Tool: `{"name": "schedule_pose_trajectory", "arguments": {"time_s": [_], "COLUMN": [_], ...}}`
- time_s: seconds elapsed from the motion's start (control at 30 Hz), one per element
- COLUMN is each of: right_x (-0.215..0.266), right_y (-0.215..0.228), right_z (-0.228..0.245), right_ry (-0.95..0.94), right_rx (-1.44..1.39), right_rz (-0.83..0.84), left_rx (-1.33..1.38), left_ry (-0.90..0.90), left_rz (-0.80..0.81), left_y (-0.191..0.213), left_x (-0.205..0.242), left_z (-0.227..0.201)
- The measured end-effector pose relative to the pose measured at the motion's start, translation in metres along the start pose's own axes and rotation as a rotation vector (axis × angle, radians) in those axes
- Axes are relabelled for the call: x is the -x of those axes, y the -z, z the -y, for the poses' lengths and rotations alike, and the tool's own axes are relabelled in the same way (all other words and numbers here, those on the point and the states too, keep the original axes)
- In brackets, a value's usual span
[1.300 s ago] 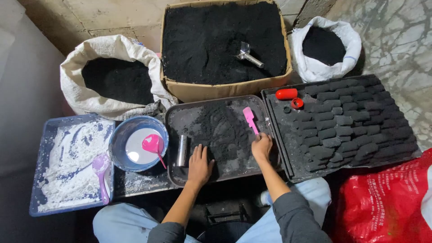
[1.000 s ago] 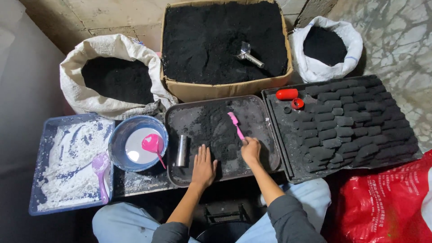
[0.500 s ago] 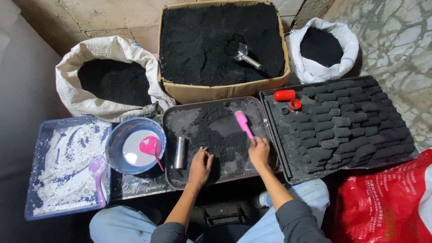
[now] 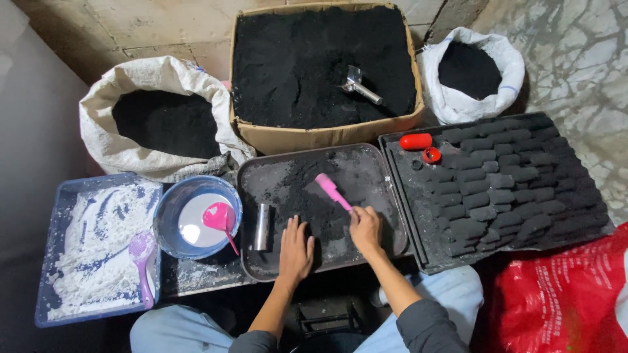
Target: Mixing a binder solution in a bowl using a spatula and adding liquid from a kettle in a charcoal production setting.
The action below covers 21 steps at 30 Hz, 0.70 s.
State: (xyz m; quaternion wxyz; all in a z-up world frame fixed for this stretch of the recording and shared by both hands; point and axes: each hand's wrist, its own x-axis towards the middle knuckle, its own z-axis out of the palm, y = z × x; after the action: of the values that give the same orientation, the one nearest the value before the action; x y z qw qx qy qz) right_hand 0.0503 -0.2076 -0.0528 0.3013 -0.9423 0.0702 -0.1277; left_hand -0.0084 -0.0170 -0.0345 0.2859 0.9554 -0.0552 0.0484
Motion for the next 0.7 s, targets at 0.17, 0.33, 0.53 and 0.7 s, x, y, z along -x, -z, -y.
{"name": "schedule_pose_trajectory", "arguments": {"time_s": [0.17, 0.33, 0.53, 0.7], "right_x": [-0.042, -0.079, -0.114, -0.137], "right_y": [-0.004, 0.0, 0.004, -0.002], "right_z": [-0.035, -0.036, -0.02, -0.013], "right_ry": [-0.148, -0.229, -0.196, 0.016], "right_rx": [0.084, 0.171, 0.175, 0.354], "right_rz": [-0.037, 0.061, 0.167, 0.275], "left_rx": [-0.069, -0.186, -0.23, -0.237], "left_ry": [0.076, 0.191, 0.217, 0.219], "left_rz": [0.107, 0.073, 0.135, 0.161], "left_y": [0.004, -0.004, -0.007, -0.006], "left_x": [-0.002, -0.007, -0.011, -0.013], "left_z": [-0.005, 0.0, 0.004, 0.005]}}
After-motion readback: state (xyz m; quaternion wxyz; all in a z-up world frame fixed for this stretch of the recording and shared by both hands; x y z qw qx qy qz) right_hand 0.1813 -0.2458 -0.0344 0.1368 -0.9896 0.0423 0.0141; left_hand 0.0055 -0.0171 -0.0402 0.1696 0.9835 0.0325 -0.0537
